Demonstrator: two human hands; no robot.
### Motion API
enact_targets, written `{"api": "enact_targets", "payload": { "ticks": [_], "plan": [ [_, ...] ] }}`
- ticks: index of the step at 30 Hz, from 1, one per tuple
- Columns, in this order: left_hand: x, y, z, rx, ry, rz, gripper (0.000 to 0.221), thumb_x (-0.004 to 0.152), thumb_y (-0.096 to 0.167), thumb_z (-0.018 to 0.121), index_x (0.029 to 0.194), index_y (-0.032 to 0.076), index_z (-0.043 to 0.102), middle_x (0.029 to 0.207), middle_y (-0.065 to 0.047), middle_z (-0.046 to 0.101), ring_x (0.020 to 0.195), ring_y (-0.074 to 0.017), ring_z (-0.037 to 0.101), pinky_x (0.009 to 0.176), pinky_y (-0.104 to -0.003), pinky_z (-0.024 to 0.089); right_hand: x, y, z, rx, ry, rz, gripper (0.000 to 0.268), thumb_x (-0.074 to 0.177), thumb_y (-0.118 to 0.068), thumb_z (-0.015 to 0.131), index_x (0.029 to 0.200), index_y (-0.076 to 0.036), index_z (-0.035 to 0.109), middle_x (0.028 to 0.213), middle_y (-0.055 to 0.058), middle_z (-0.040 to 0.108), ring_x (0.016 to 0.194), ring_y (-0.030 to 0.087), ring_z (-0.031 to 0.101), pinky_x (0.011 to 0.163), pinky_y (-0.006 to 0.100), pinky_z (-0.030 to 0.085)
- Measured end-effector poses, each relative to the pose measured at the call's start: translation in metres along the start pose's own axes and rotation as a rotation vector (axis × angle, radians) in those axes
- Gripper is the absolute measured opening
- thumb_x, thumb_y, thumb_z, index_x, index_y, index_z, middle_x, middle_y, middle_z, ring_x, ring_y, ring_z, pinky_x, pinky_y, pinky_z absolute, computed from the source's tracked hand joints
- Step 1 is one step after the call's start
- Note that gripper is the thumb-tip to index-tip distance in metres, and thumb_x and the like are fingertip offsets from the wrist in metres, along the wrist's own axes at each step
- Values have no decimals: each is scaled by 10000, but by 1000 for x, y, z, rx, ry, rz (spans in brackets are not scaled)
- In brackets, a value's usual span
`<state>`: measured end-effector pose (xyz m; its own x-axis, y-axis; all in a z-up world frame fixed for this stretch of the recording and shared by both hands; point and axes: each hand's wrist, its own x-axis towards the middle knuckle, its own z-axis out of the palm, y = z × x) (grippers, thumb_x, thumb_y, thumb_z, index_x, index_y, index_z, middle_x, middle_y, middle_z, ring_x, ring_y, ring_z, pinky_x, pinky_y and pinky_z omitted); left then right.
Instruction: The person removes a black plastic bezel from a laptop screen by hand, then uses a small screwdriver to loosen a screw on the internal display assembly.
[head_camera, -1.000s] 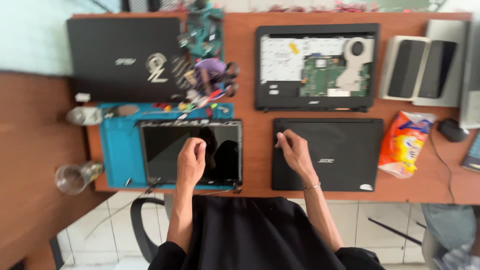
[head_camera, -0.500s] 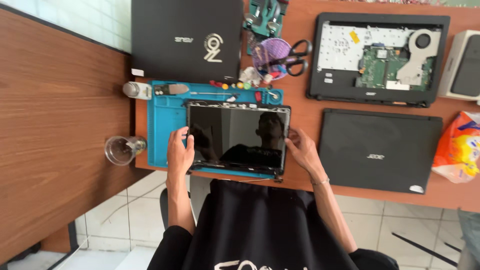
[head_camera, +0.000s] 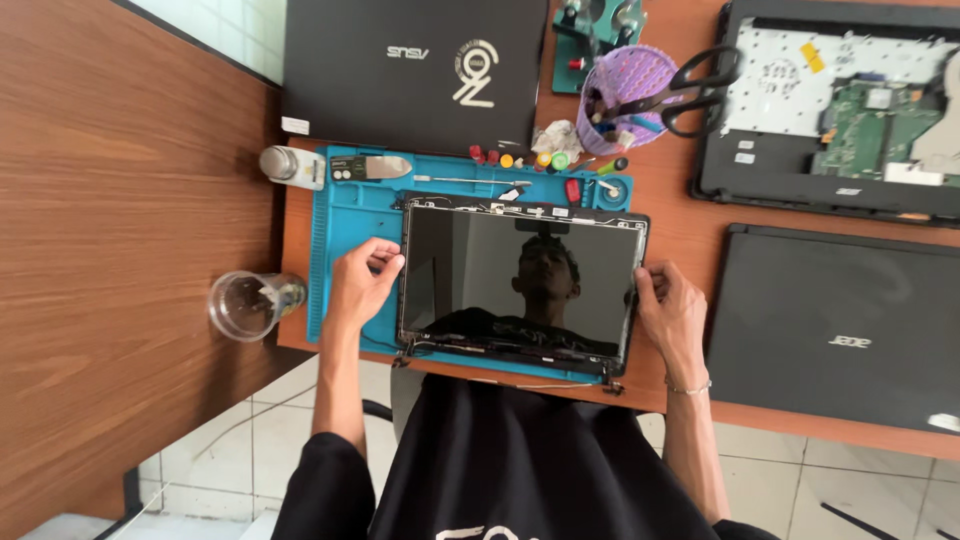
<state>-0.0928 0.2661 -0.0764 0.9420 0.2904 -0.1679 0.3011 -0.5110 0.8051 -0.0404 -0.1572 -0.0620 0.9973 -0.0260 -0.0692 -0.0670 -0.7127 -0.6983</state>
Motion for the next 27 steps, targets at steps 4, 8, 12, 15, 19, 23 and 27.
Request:
{"api": "enact_targets", "payload": {
  "ticks": [4, 8, 12, 15, 19, 23, 27],
  "plan": [
    [2, 0, -5, 3, -23, 26, 164, 883, 130, 756, 993, 9, 741, 852, -84, 765, 757, -157, 704, 702, -309, 559, -14, 5, 15, -135, 156, -77, 217, 1030, -196, 708, 927, -6, 684, 775, 128, 712, 653, 236, 686, 624, 339, 522],
    [1, -2, -2, -22, -3, 15, 161, 889, 154, 762, 982, 23, 750, 824, -66, 760, 708, -144, 682, 655, -301, 547, -14, 12, 26, -148, 221, -48, 225, 1042, -206, 713, 928, -13, 695, 752, 116, 699, 633, 217, 672, 622, 330, 509],
    [-4, -3, 0, -53, 38, 78, 144, 904, 165, 748, 986, 46, 754, 842, -44, 762, 707, -120, 686, 625, -279, 546, -17, 9, 31, -80, 267, -19, 233, 1032, -204, 742, 940, 6, 699, 727, 96, 675, 601, 167, 633, 613, 298, 492],
    [-4, -5, 2, -25, 66, 103, 153, 888, 182, 769, 972, 55, 749, 845, -34, 760, 681, -123, 678, 601, -276, 533, -20, 5, 31, -23, 272, 0, 238, 1012, -196, 766, 951, 25, 702, 709, 74, 664, 593, 121, 591, 598, 265, 470],
    [-6, -7, 10, 37, 133, 120, 160, 869, 197, 797, 944, 67, 742, 812, -32, 734, 647, -136, 661, 583, -284, 517, -18, 2, 31, 54, 258, 70, 235, 987, -191, 776, 963, 36, 719, 675, 52, 641, 589, 80, 528, 563, 240, 434],
    [-6, -5, 12, 53, 138, 116, 158, 874, 221, 781, 929, 82, 733, 796, -19, 720, 627, -134, 654, 566, -292, 501, -18, -3, 29, 82, 263, 90, 218, 967, -187, 762, 949, 28, 729, 675, 22, 651, 591, 52, 539, 555, 221, 443],
    [-5, -3, 11, 86, 133, 108, 185, 905, 264, 754, 909, 84, 717, 777, -6, 712, 613, -131, 647, 568, -300, 488, -18, -4, 28, 64, 253, 128, 223, 970, -188, 763, 951, 32, 733, 649, 38, 630, 574, 68, 515, 544, 237, 424]
  ]
}}
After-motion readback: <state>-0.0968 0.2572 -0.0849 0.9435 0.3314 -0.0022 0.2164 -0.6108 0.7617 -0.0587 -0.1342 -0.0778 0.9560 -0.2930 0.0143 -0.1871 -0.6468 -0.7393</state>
